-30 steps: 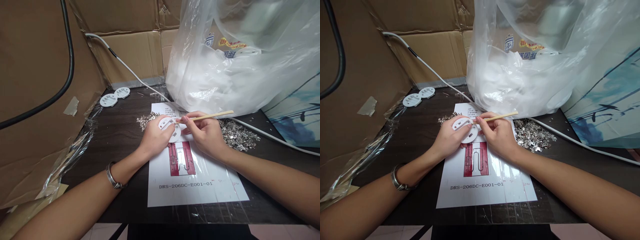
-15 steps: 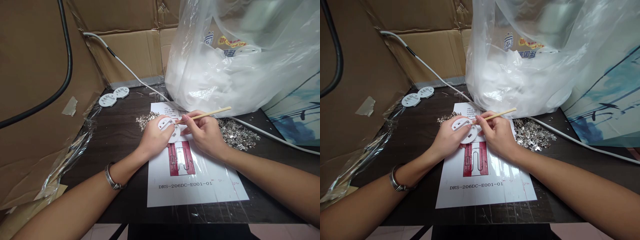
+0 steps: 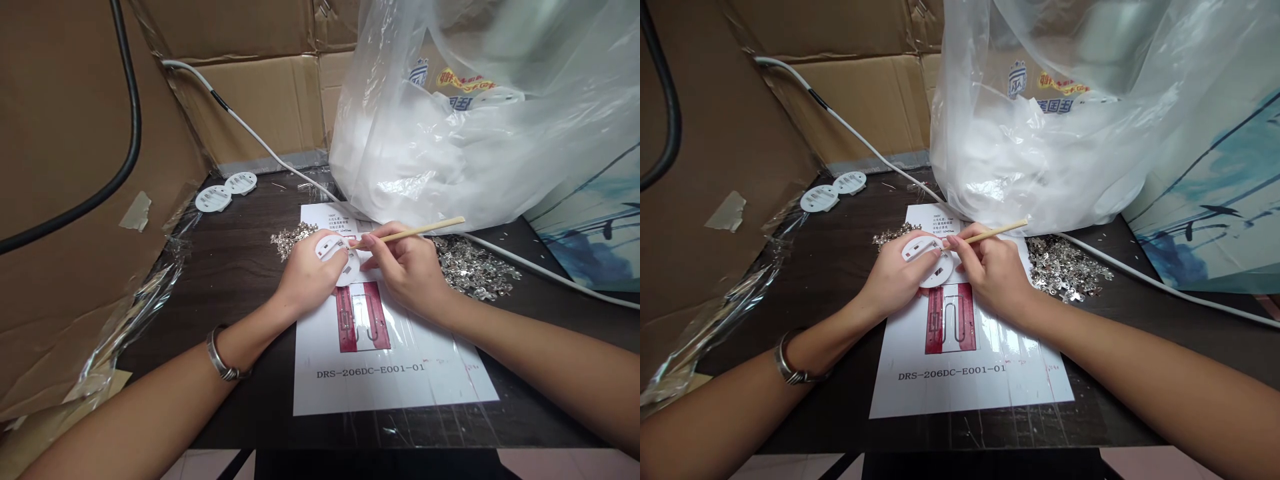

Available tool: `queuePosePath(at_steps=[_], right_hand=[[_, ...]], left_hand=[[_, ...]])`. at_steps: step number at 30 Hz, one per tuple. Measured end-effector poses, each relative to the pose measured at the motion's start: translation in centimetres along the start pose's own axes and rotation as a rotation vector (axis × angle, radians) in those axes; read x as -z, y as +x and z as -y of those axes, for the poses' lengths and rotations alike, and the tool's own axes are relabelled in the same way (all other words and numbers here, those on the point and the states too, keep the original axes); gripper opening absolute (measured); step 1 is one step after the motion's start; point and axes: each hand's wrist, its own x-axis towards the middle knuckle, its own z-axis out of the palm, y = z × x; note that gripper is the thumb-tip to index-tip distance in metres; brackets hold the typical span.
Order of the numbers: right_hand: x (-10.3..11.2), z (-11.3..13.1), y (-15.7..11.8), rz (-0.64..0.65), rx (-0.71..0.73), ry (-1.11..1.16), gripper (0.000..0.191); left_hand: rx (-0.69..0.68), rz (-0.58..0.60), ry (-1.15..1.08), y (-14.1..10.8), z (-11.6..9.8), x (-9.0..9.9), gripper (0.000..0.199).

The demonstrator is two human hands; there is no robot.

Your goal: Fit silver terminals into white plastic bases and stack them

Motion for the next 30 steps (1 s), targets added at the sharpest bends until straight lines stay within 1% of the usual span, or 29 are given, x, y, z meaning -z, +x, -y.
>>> queuePosePath(at_steps=[5, 9, 13, 19, 25, 30], right_hand=[[0.0, 0.0, -0.08, -0.019, 0.08, -0.037, 0.033], [0.03, -0.04, -0.08, -0.012, 0.093, -0.04, 0.032], [0.04, 0.03, -0.01, -0.003, 0.096, -0.019, 0.03], [0.01, 0.26, 0.09, 0.033, 0.028, 0.041, 0.03], [-0.07, 0.31, -0.03, 0.038, -0.07, 0.152, 0.026], [0.09, 0.55, -0.02, 0.039, -0.098, 0.169, 0.026]], left_hand=[[0.035, 0.009, -0.026, 0.0, 0.07, 0.06, 0.019], [0.045, 0.017, -0.036, 0.03, -0.09, 0.07, 0.018], [0.021, 0.018, -0.017, 0.07, -0.07, 0.08, 0.015], [-0.041, 0.011, 0.042, 0.13, 0.1, 0.24, 0.013], [-0.013, 0.042, 0.011, 0.11, 0.08, 0.17, 0.014], [-0.018, 0.053, -0.001, 0.17, 0.01, 0.18, 0.015]])
